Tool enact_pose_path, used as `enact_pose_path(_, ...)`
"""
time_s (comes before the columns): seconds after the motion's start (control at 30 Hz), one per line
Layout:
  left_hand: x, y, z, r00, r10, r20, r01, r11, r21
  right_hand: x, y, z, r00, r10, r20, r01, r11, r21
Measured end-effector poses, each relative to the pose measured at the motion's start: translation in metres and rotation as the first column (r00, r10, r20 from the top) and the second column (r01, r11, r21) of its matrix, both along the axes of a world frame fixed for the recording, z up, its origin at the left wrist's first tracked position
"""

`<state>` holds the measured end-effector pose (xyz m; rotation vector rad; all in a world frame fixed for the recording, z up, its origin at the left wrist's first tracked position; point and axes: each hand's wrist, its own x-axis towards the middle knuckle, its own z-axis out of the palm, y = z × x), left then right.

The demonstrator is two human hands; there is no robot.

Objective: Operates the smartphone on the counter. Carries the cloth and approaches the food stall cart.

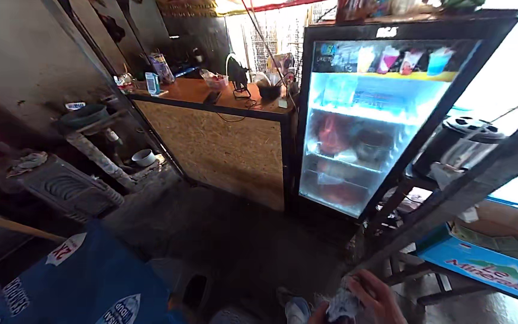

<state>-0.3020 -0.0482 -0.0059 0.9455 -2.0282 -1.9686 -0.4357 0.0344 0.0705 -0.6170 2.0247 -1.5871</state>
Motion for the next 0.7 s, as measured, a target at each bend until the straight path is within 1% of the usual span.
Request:
enact_pose_path(0.03, -0.009, -0.023, -0.007, 0.999, 0.023, 0.022, -0.023, 1.000, 0.009, -0.015, -0.017, 0.000, 0.998, -0.042, -0.041, 0.042, 0.999, -0.011)
enact_pose_path(0.13, -0.033, -0.098, -0.013, 0.995, -0.009, 0.100, 0.016, 0.997, -0.071, -0.060, -0.069, 0.000, 0.990, -0.130, -0.058, 0.130, 0.992, -0.012)
enact_pose_path(0.2, -0.047, -0.144, -0.001, 0.993, -0.001, 0.117, 0.011, 0.996, -0.084, -0.088, -0.099, 0.003, 0.992, -0.091, -0.085, 0.098, 0.992, 0.081)
enact_pose_path(0.23, -0.054, -0.163, 0.007, 0.995, 0.036, 0.097, -0.028, 0.996, -0.081, -0.099, -0.112, 0.005, 0.996, -0.028, -0.090, 0.040, 0.990, 0.135)
enact_pose_path(0.27, -0.060, -0.179, 0.018, 0.994, 0.079, 0.070, -0.075, 0.995, -0.061, -0.107, -0.122, 0.008, 0.995, 0.076, -0.066, -0.063, 0.983, 0.172)
enact_pose_path(0.3, -0.068, -0.195, 0.031, 0.992, 0.112, 0.056, -0.111, 0.994, -0.013, -0.113, -0.135, 0.011, 0.977, 0.210, -0.027, -0.202, 0.963, 0.180)
enact_pose_path(0.37, -0.084, -0.221, 0.057, 0.987, 0.148, 0.059, -0.154, 0.979, 0.136, -0.115, -0.166, 0.013, 0.885, 0.462, 0.057, -0.465, 0.871, 0.155)
enact_pose_path(0.4, -0.090, -0.231, 0.067, 0.986, 0.161, 0.049, -0.168, 0.960, 0.223, -0.110, -0.184, 0.016, 0.850, 0.520, 0.082, -0.525, 0.832, 0.179)
enact_pose_path(0.43, -0.095, -0.241, 0.073, 0.985, 0.173, 0.026, -0.173, 0.941, 0.289, -0.105, -0.202, 0.015, 0.840, 0.537, 0.084, -0.540, 0.809, 0.232)
enact_pose_path(0.47, -0.100, -0.251, 0.076, 0.984, 0.178, 0.006, -0.171, 0.938, 0.302, -0.102, -0.219, 0.012, 0.857, 0.513, 0.048, -0.503, 0.813, 0.294)
enact_pose_path(0.53, -0.105, -0.273, 0.075, 0.982, 0.191, -0.001, -0.187, 0.962, 0.197, -0.103, -0.253, 0.003, 0.899, 0.437, -0.014, -0.403, 0.841, 0.361)
enact_pose_path(0.57, -0.105, -0.286, 0.073, 0.975, 0.222, 0.008, -0.221, 0.966, 0.133, -0.106, -0.271, -0.001, 0.901, 0.433, -0.005, -0.401, 0.838, 0.370)
enact_pose_path(0.63, -0.102, -0.310, 0.069, 0.940, 0.338, 0.037, -0.340, 0.939, 0.058, -0.111, -0.306, -0.007, 0.880, 0.474, 0.025, -0.452, 0.820, 0.352)
enact_pose_path(0.7, -0.097, -0.334, 0.063, 0.877, 0.478, 0.043, -0.479, 0.878, 0.018, -0.114, -0.343, -0.014, 0.837, 0.548, 0.007, -0.521, 0.791, 0.321)
